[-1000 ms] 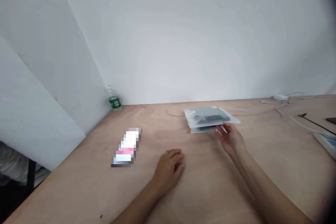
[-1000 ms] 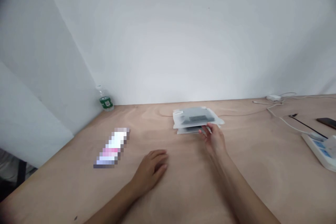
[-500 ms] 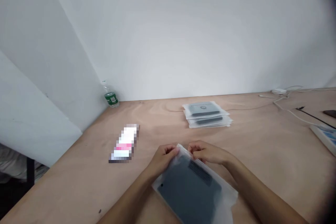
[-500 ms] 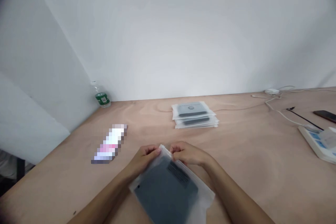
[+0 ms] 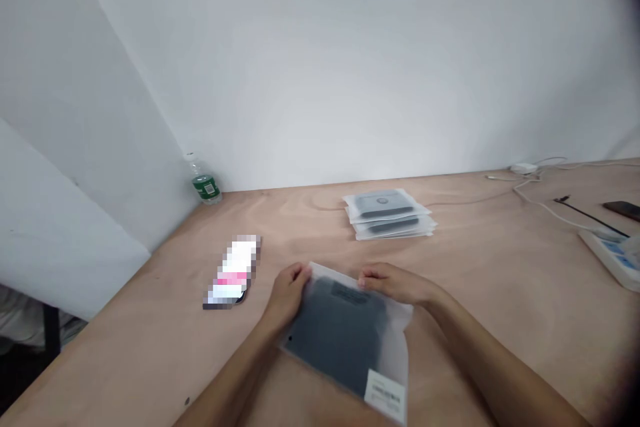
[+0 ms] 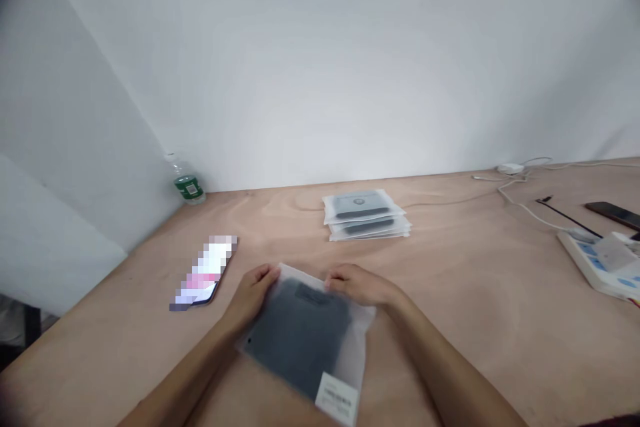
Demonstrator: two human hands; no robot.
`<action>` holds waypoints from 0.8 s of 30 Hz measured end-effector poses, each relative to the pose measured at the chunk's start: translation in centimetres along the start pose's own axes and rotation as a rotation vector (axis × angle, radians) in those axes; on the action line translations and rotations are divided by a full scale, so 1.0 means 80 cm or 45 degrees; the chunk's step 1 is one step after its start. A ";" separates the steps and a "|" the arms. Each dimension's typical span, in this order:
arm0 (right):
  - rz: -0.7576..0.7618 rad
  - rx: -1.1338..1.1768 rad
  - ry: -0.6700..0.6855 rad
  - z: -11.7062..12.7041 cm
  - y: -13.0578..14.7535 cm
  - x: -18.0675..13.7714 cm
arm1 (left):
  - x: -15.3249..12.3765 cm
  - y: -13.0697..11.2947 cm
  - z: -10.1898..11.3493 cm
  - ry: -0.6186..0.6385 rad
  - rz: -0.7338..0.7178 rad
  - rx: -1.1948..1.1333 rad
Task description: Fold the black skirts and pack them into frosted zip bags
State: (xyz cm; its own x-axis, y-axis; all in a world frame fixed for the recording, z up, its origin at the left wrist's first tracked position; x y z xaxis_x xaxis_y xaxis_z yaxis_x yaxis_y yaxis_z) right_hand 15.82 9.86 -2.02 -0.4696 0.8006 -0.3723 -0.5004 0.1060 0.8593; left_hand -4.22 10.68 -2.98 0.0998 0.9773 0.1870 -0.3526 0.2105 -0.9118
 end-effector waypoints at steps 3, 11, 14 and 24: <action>-0.146 0.052 0.050 0.019 -0.024 -0.009 | 0.008 0.008 0.022 -0.091 0.054 0.018; -0.168 0.251 -0.309 0.055 -0.040 -0.007 | -0.029 -0.012 0.028 0.516 0.316 -0.115; -0.073 0.324 -0.522 0.071 -0.029 -0.013 | -0.048 -0.025 0.031 0.739 0.377 -0.161; -0.285 -0.211 -0.970 0.052 -0.069 -0.123 | -0.067 -0.021 -0.048 0.459 0.252 -0.207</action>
State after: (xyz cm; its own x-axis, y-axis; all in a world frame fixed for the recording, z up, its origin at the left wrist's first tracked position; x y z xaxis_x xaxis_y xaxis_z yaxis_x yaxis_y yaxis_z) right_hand 26.20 3.85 -1.63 0.2487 0.9588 -0.1371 -0.6534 0.2705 0.7071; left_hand -0.62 5.01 -3.86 0.3733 0.9211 -0.1102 -0.2497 -0.0146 -0.9682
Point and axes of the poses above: each hand's wrist, its own x-axis towards the middle knuckle, its own z-axis out of the back of the hand, y = z × x, the point moved 6 cm from there along x, towards the middle knuckle, and after that the axes turned 13 degrees about -z, right-handed, at the moved point
